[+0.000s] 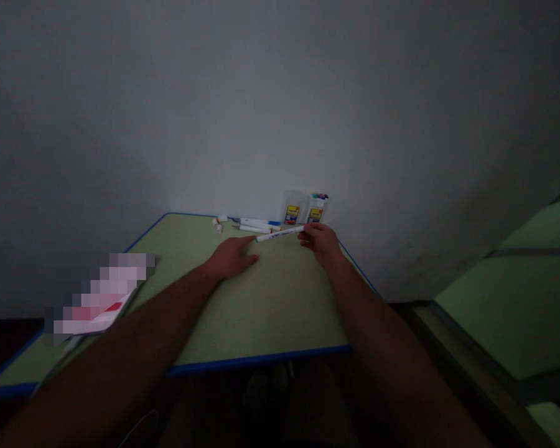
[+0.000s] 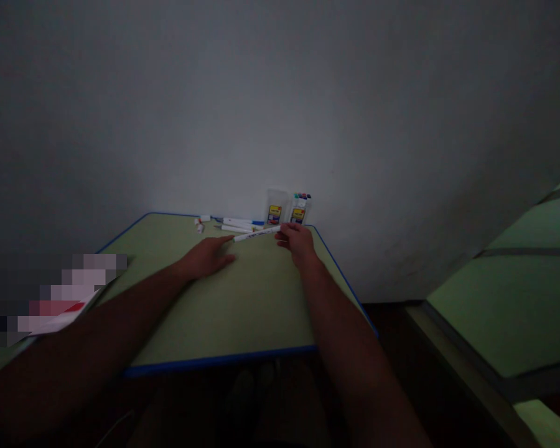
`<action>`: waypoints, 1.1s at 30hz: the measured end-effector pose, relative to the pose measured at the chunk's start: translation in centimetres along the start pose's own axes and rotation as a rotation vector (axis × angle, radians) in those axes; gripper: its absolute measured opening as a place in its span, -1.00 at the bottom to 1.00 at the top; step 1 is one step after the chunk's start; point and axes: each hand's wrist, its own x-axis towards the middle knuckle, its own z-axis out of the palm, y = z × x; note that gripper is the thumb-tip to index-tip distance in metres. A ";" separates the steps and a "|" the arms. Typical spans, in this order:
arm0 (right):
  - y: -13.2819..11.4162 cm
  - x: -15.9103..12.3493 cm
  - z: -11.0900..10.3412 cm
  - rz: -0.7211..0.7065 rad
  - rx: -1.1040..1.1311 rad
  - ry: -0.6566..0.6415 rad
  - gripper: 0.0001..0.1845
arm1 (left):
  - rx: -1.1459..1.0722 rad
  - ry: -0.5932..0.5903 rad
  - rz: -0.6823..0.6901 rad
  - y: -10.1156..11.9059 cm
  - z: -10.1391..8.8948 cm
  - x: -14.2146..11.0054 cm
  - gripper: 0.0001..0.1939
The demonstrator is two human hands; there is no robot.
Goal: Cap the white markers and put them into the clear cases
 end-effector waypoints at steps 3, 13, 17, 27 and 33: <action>-0.9 0.6 -0.5 -0.023 0.048 0.073 -0.91 | 0.137 -0.111 0.002 0.0 0.2 0.0 -0.27; -7.8 4.6 -3.5 -0.287 -0.078 0.322 -0.89 | 0.200 -0.225 0.013 -0.1 0.5 0.0 -0.22; -11.6 6.4 -4.5 -0.412 -0.164 0.415 -0.89 | 0.192 -0.223 -0.001 -0.1 0.7 0.0 -0.22; -16.0 10.2 -4.5 -0.518 -0.402 0.575 -0.91 | 0.186 -0.214 -0.008 -0.2 0.8 0.1 -0.22; -16.5 12.1 -4.6 -0.537 -0.526 0.584 -0.95 | 0.211 -0.231 -0.011 0.3 0.4 -0.1 -0.21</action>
